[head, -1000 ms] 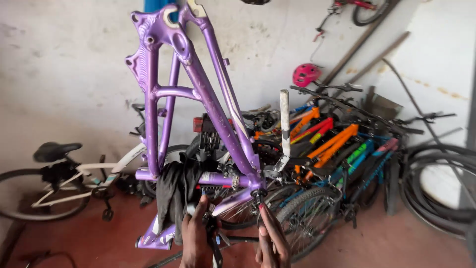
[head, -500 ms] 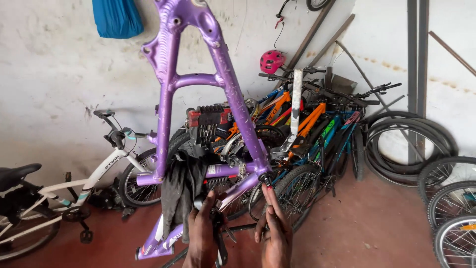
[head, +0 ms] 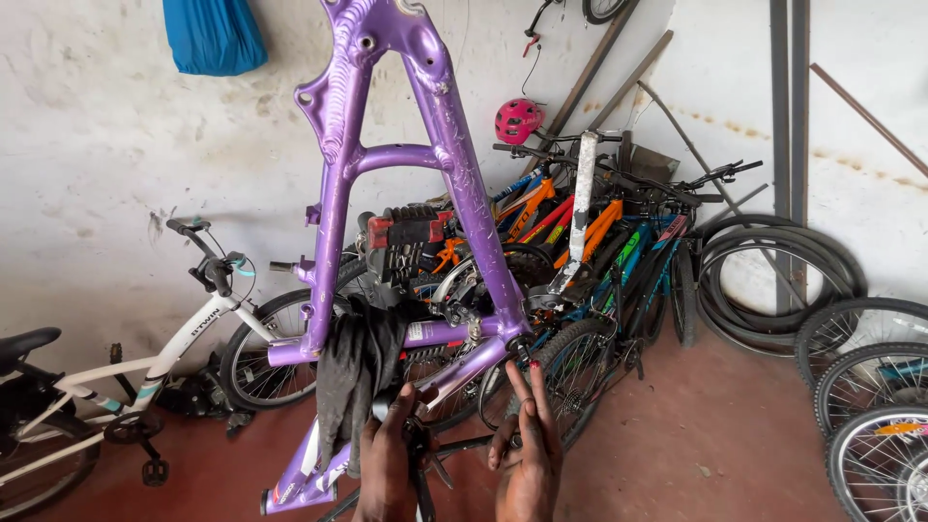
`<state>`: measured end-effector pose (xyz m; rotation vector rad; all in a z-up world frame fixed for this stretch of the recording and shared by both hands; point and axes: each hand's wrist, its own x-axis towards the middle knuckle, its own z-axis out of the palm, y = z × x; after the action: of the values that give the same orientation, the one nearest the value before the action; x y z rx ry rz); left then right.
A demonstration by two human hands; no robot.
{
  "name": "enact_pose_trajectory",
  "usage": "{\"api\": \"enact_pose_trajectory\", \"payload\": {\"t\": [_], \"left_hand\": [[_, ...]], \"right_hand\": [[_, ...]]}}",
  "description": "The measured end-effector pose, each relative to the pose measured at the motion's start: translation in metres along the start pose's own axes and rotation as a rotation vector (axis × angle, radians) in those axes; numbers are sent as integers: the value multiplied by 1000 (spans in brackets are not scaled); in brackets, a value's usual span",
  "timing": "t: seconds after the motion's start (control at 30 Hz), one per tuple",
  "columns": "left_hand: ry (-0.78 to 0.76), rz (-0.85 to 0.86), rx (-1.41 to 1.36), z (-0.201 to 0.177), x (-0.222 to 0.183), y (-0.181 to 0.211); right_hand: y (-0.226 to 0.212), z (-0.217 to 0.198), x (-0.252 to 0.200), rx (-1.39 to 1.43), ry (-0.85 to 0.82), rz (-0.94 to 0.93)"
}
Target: A person is repairing a bicycle frame by adjusting the bottom bracket area with hand tools in a workshop.
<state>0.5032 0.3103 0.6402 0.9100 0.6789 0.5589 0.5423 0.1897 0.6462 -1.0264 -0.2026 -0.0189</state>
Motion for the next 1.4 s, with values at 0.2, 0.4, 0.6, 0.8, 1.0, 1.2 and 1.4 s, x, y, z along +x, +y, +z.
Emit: {"api": "enact_pose_trajectory", "payload": {"t": [0.2, 0.4, 0.6, 0.8, 1.0, 1.2, 1.4], "left_hand": [[-29, -3, -11, -4, 2, 2], [-27, -26, 1, -4, 1, 6], [40, -2, -44, -4, 10, 1], [88, 14, -90, -11, 30, -18], [95, -11, -56, -11, 34, -24], [24, -60, 5, -7, 26, -20], [37, -72, -4, -4, 21, -20]], "right_hand": [[8, 1, 2, 50, -20, -12], [10, 7, 4, -9, 39, 19], [24, 5, 8, -149, -33, -115], [38, 3, 3, -553, -81, -321], [42, 0, 7, -563, -115, -229], [47, -11, 2, -661, -103, -431], [33, -27, 13, 235, 42, 20]]}}
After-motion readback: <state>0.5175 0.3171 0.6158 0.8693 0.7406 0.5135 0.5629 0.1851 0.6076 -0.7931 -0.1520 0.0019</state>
